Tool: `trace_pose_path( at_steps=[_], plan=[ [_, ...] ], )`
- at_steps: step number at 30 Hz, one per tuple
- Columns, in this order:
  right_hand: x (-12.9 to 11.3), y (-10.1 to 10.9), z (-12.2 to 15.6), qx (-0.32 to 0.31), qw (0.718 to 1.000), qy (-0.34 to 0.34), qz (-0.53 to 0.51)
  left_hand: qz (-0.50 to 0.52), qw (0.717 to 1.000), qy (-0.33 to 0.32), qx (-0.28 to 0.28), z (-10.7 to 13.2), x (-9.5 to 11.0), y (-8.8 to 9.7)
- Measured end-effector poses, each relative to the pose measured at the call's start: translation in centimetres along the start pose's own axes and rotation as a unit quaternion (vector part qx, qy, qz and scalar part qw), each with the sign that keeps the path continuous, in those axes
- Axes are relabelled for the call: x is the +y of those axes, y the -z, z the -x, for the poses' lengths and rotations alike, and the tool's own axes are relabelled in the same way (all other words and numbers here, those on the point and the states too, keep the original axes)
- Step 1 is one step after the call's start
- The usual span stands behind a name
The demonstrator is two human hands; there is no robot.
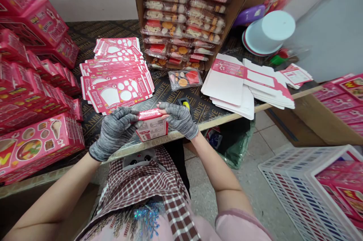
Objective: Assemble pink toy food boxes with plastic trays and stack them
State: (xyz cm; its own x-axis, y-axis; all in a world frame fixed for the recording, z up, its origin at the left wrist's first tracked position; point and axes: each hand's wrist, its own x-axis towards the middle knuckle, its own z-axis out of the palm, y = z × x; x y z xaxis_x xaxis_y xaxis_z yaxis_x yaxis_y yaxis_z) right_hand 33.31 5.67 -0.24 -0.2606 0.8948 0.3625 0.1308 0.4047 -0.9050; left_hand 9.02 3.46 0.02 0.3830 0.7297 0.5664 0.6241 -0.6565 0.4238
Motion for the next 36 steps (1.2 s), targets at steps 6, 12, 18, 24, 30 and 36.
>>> trace_pose_path(
  at_steps=[6, 12, 18, 24, 30, 36],
  plan=[
    [2.4, 3.3, 2.7, 0.213, 0.971, 0.0, 0.108, -0.025, 0.998, -0.017, -0.052, -1.4, 1.0, -2.2],
    [10.4, 7.3, 6.5, 0.225, 0.924, -0.168, 0.258, -0.051, 0.997, -0.035, -0.053, -0.2, 0.6, -2.7],
    [12.2, 6.9, 6.9, 0.199, 0.925, -0.184, 0.267, -0.103, 0.992, -0.059, -0.049, -0.2, 1.5, -3.0],
    [10.4, 5.9, 8.0, 0.296, 0.924, -0.174, 0.165, -0.115, 0.992, -0.051, -0.03, -0.2, 1.1, -3.3],
    [10.9, 4.4, 10.7, 0.327, 0.905, -0.25, 0.108, -0.011, 0.999, -0.004, -0.03, -0.2, 0.8, -3.5],
    [12.1, 3.7, 11.2, 0.38, 0.877, -0.234, 0.175, 0.005, 1.0, 0.008, -0.02, -0.2, 1.0, -3.6]
  ],
)
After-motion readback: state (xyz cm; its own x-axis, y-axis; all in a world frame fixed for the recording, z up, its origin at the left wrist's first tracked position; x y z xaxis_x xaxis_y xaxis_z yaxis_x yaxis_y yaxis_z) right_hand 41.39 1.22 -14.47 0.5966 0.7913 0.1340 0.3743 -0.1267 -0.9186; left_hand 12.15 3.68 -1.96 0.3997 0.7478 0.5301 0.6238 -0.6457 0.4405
